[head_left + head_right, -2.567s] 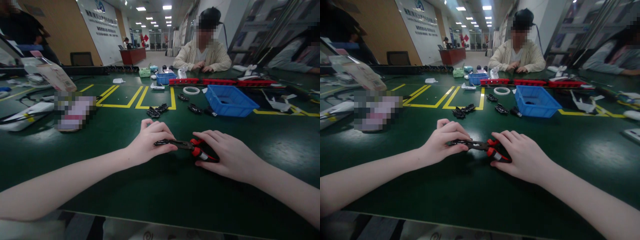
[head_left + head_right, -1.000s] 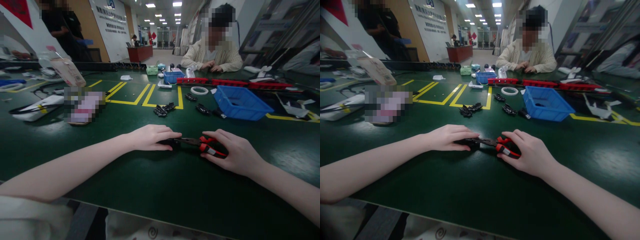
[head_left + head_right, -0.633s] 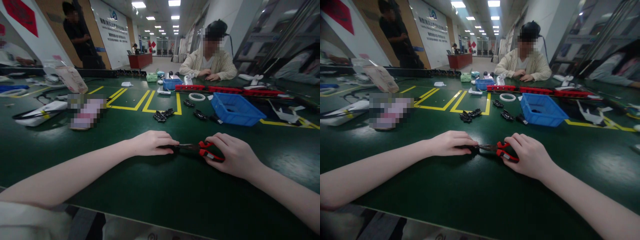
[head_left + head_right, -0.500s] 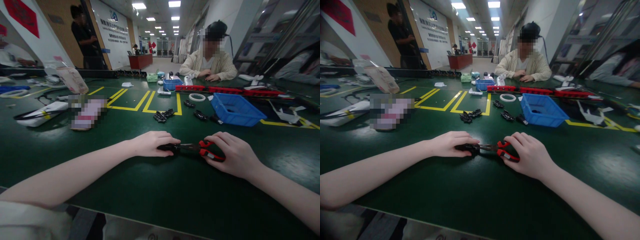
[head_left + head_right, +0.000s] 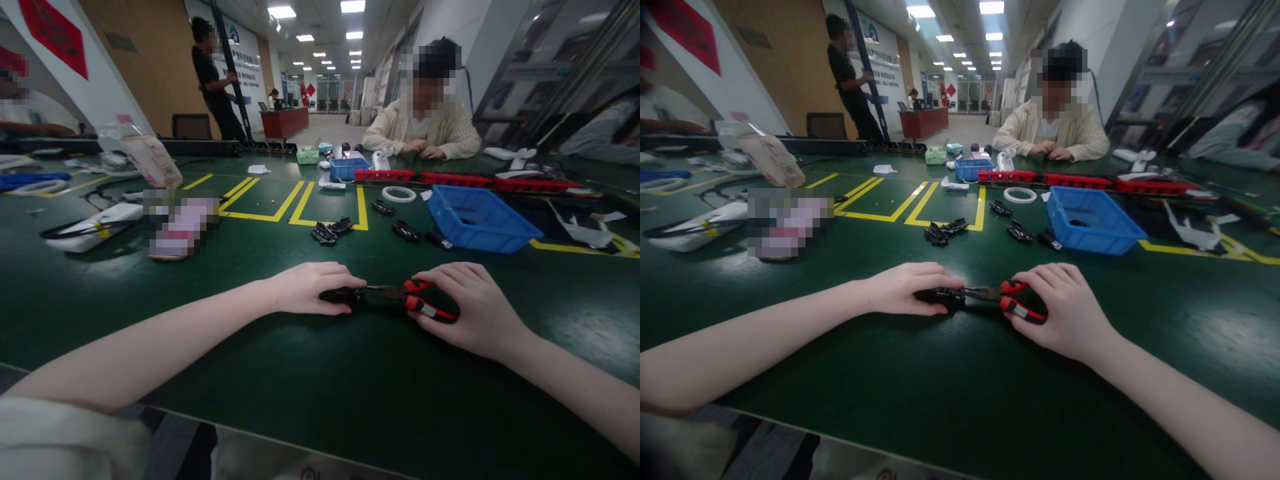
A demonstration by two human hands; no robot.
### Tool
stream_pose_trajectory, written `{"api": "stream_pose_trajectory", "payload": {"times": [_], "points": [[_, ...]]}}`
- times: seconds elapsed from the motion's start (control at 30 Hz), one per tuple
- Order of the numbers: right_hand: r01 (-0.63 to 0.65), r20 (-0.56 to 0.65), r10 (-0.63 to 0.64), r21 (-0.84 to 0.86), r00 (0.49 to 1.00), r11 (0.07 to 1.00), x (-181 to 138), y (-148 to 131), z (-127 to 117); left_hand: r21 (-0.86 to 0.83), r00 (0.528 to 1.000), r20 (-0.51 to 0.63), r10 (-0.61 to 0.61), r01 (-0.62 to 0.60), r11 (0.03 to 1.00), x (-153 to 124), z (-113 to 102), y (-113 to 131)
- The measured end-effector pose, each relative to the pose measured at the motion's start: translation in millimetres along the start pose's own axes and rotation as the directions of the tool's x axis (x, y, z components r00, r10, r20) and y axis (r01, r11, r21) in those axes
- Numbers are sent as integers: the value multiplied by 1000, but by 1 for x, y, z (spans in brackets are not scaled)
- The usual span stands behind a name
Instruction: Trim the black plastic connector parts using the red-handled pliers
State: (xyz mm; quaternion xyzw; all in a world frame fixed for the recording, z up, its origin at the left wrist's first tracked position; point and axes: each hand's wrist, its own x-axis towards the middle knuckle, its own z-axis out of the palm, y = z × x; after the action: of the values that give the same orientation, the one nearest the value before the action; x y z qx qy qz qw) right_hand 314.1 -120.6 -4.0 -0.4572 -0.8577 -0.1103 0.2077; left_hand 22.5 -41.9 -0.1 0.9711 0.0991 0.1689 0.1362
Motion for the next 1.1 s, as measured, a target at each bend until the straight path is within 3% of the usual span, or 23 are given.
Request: {"api": "stream_pose_trajectory", "payload": {"times": [0.4, 0.73, 1.1], "points": [[57, -7, -57, -14, 998, 998, 0, -2, 2, 44, 1000, 8, 16, -16, 999, 0, 2, -1], [45, -4, -45, 7, 999, 999, 1, -3, 3, 52, 983, 45, -179, 177, 983, 10, 6, 12], [-116, 85, 104, 159, 991, 980, -3, -3, 4, 26, 990, -25, -142, 143, 989, 7, 5, 10]]}}
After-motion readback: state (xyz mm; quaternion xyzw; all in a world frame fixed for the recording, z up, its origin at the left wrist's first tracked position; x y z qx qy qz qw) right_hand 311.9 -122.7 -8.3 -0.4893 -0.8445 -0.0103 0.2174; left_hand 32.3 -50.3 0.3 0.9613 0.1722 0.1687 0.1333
